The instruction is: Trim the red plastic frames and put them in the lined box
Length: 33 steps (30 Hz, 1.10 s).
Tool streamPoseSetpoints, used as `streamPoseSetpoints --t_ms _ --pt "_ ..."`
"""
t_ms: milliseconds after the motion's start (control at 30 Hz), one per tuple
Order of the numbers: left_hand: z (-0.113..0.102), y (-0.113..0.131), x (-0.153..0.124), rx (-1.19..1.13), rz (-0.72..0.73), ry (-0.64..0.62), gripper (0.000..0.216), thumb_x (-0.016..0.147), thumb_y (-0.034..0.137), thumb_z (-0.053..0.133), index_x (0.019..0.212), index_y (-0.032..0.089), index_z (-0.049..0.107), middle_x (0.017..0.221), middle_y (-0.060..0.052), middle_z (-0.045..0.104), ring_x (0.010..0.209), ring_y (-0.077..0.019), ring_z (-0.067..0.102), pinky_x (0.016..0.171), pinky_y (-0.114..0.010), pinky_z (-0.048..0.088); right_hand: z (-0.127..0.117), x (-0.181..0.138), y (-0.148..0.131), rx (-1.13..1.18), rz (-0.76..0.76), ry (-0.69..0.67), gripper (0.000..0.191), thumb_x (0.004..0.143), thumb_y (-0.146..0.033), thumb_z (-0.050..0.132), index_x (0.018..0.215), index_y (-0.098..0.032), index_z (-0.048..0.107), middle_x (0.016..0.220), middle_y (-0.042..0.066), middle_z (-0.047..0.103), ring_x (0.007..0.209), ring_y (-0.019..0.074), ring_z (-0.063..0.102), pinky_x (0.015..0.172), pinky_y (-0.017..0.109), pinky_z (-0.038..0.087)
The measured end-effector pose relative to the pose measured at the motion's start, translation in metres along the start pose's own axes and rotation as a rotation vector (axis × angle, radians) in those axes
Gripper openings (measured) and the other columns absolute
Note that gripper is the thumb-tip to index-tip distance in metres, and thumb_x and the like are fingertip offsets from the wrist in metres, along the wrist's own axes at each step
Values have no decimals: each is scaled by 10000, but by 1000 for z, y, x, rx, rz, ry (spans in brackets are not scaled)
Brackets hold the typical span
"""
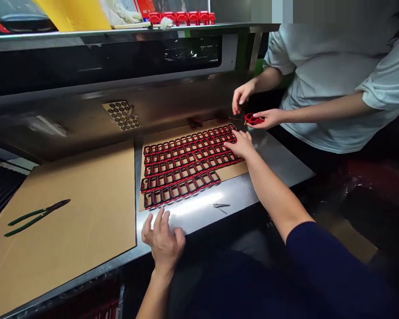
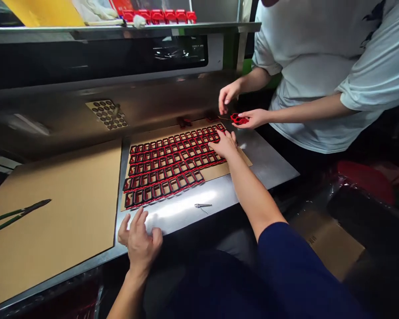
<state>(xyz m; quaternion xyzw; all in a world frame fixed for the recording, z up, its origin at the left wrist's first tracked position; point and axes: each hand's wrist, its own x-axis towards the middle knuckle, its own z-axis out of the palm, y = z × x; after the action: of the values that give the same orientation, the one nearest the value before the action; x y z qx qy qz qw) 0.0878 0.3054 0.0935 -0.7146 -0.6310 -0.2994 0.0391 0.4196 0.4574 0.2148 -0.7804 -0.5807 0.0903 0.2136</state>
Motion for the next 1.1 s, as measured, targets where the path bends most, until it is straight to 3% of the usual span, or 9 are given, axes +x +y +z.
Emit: streamPoseSetpoints --t_ms 167,333,500,633,733,833,933,1033,1100 --pt "10 3 2 -21 -87 -7 486 776 204 515 1252 183 614 1397 -141 625 1506 -365 299 1213 -559 279 22 -44 -46 -73 -275 -143 398 931 -456 607 1248 -235 702 1280 98 668 1244 301 546 1081 445 437" --pt "11 2 -3 -18 -47 -11 408 805 235 554 1200 208 650 1386 -128 633 1483 -371 332 1229 -567 234 43 -110 -41 -147 -328 -219 324 986 -348 514 1203 -237 727 1193 116 669 1177 292 568 996 399 482" --pt "10 -1 -1 -49 -41 30 345 794 222 576 1125 243 669 1311 -113 683 1480 -365 352 1216 -577 282 55 -115 -38 -181 -357 -277 299 942 -289 553 1182 -254 728 1170 87 690 1154 260 605 958 344 491" --pt "-5 -1 -9 -310 -99 19 279 802 256 583 1066 286 666 1248 -103 699 1487 -352 371 1216 -603 304 43 -114 -28 -194 -307 -245 268 888 -290 617 1111 -184 722 1116 123 701 1020 276 668 847 348 513" --pt "-17 17 -26 -826 -270 -143 325 850 364 613 1174 360 636 1329 -68 657 1369 -325 536 1171 -556 417 27 -139 -19 -190 -258 -200 243 956 -330 556 1071 -176 705 1068 131 697 949 264 680 796 348 512" --pt "-17 49 -37 -1389 -606 -349 630 772 529 723 1355 378 536 1458 -84 576 1274 -339 621 1043 -514 542 25 -190 -26 -142 -348 -217 220 974 -394 558 1024 -245 712 1044 77 706 966 233 665 782 315 516" --pt "-10 74 -31 -1533 -907 -468 645 658 518 845 1223 300 623 1232 -88 706 1106 -275 701 960 -393 578 42 -241 -39 -33 -625 -246 228 912 -346 640 1087 -214 704 992 91 727 891 241 658 717 327 539" --pt "-9 80 -17 -1572 -1085 -472 457 592 413 903 944 232 673 860 -11 730 796 -162 707 774 -263 584 55 -267 -37 32 -746 -221 435 864 -329 664 1264 -161 638 1226 145 714 903 267 669 738 385 580" --pt "-15 77 -10 -1607 -1127 -451 401 596 364 896 892 213 671 770 14 708 671 -121 667 652 -220 558 52 -270 -24 143 -847 -195 459 883 -302 626 1325 -180 605 1364 148 665 926 260 694 770 393 593"
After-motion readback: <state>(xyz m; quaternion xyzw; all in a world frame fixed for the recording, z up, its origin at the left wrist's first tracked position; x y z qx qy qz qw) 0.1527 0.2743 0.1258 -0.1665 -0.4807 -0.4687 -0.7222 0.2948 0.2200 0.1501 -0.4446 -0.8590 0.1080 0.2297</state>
